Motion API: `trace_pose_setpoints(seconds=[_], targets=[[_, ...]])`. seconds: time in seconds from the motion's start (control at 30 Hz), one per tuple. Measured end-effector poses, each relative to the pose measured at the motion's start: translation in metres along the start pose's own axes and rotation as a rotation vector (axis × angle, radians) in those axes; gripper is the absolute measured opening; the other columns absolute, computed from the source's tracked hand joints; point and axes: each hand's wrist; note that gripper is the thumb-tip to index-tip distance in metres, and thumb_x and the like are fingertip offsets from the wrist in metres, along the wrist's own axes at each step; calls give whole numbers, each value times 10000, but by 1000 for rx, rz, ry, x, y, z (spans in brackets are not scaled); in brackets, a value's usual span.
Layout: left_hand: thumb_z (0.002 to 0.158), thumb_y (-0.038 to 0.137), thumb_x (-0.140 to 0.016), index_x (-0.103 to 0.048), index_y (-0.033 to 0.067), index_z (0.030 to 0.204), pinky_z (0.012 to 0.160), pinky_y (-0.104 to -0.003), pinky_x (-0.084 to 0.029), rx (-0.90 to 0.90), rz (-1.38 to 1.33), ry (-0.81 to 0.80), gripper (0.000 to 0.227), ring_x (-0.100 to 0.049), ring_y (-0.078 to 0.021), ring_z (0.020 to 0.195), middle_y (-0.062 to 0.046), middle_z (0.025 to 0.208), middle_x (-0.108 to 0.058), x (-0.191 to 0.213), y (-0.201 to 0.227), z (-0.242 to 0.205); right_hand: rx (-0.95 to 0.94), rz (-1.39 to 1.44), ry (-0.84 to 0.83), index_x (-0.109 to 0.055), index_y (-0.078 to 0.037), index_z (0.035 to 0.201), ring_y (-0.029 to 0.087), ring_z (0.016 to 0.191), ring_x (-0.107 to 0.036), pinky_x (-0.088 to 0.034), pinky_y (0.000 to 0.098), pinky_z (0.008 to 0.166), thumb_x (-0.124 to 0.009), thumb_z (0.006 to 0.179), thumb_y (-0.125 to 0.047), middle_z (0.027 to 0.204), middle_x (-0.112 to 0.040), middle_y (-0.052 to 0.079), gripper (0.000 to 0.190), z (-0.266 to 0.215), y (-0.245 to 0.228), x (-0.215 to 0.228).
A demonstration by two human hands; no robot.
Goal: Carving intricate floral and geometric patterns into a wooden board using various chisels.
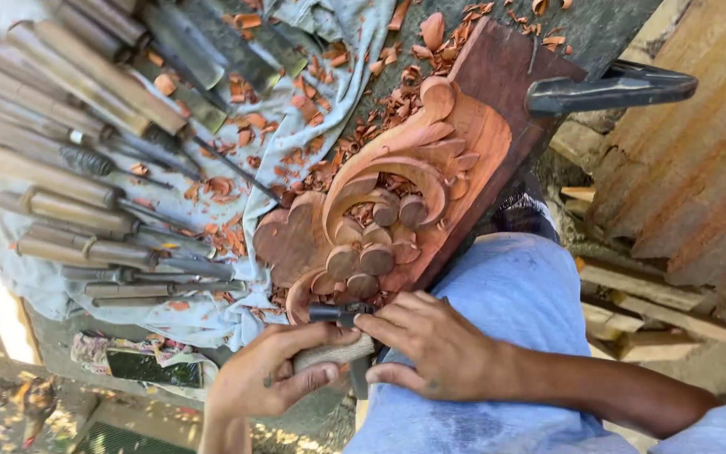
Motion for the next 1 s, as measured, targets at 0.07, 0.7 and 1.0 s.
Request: trace_pose_setpoints(seconds=[0.07, 0.7, 1.0], targets=[[870, 236, -716, -675, 125, 1319, 504, -284, -475, -21, -4, 122, 464, -661, -120, 629, -26, 951, -816, -21, -17, -15, 130, -87, 149, -576, -19, 1363, 328, 1165, -564, -439, 461, 1032, -661, 975, -448, 1212, -631, 160, 584, 5, 19, 15], [920, 92, -679, -539, 79, 1415, 951, -374, -553, -414, -24, 780, 514, -731, -301, 1152, -175, 1325, -707, -178, -16, 13, 342, -511, 720, -672, -83, 1159, 313, 1062, -649, -505, 455, 949, -772, 927, -335, 1095, -666, 93, 356, -75, 5, 3], [931, 105, -721, -489, 16, 1436, 1044, -400, -502, -719, 81, 982, 563, -667, -361, 1235, -227, 1328, -656, -230, -49, 31, 7, 829, 346, -624, 8, 1325, 85, 1045, -610, -524, 278, 874, -796, 881, -386, 1166, -658, 34, 618, -85, 17, 15]])
Point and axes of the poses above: each hand's wrist, its own z-axis towards the middle knuckle, its own x-axis out of the back of the hand, y = z × x
